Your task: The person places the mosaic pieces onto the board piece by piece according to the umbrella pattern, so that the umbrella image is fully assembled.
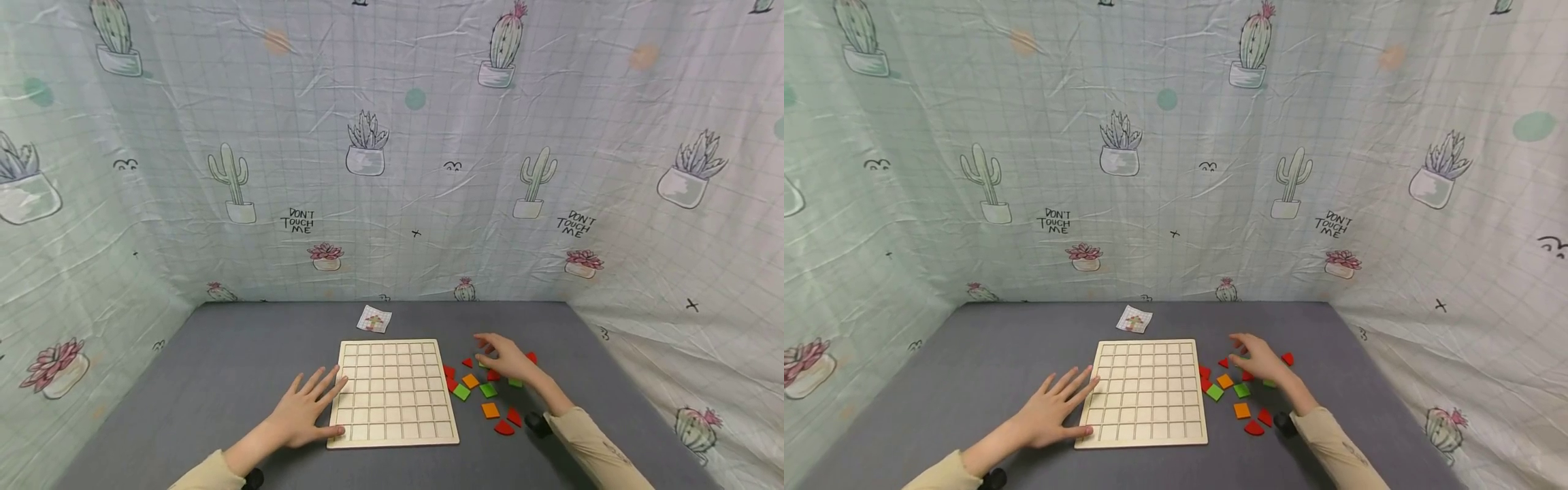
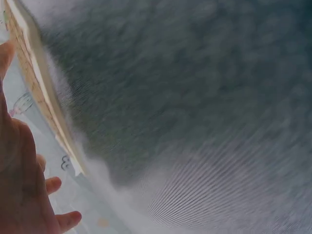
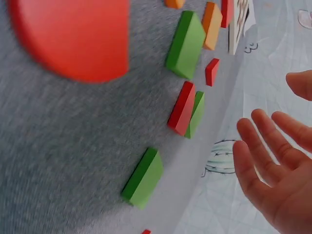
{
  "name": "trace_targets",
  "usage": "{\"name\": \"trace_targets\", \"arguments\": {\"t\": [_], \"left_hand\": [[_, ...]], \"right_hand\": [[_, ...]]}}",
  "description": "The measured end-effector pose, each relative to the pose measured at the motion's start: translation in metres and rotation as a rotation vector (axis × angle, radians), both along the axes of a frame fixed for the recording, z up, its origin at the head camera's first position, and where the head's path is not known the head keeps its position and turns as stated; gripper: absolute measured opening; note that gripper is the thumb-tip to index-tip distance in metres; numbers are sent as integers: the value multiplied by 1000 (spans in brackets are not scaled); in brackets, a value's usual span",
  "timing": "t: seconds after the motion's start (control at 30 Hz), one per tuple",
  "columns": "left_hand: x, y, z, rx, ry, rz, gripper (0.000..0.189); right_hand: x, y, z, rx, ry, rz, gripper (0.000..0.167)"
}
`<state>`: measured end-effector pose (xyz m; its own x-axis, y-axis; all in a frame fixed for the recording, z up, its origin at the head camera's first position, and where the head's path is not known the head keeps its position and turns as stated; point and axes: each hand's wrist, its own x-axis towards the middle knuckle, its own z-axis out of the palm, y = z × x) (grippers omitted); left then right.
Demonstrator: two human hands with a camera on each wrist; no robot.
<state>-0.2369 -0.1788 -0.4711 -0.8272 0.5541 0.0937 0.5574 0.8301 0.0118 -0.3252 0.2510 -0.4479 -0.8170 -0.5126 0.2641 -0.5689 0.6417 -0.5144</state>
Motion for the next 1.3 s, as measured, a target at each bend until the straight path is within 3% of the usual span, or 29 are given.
{"name": "trace_targets", "arguments": {"t": [0.1, 0.23, 0.5, 0.67, 0.9, 1.17, 1.3], "left_hand": [[1, 0, -1, 1, -23, -2, 78], [0, 1, -2, -17, -53, 3, 76], [-2, 1, -1, -78, -112, 35, 80], [-1, 0, -5, -66, -121, 33, 82], [2, 2, -7, -52, -131, 16, 81], [-3, 0, -14, -76, -114, 33, 85], [0, 2, -6, -74, -130, 34, 87]], "right_hand": [[-3, -4, 2, 0, -116, -85, 46], [-8, -6, 3, 7, -197, -151, 41], [-16, -5, -1, -63, -351, -186, 35], [-22, -3, -10, -99, -429, -155, 30], [-19, -8, -14, -73, -440, -170, 24], [-19, -16, -13, -45, -402, -194, 22], [-20, -17, -16, -46, -379, -191, 20]]}}
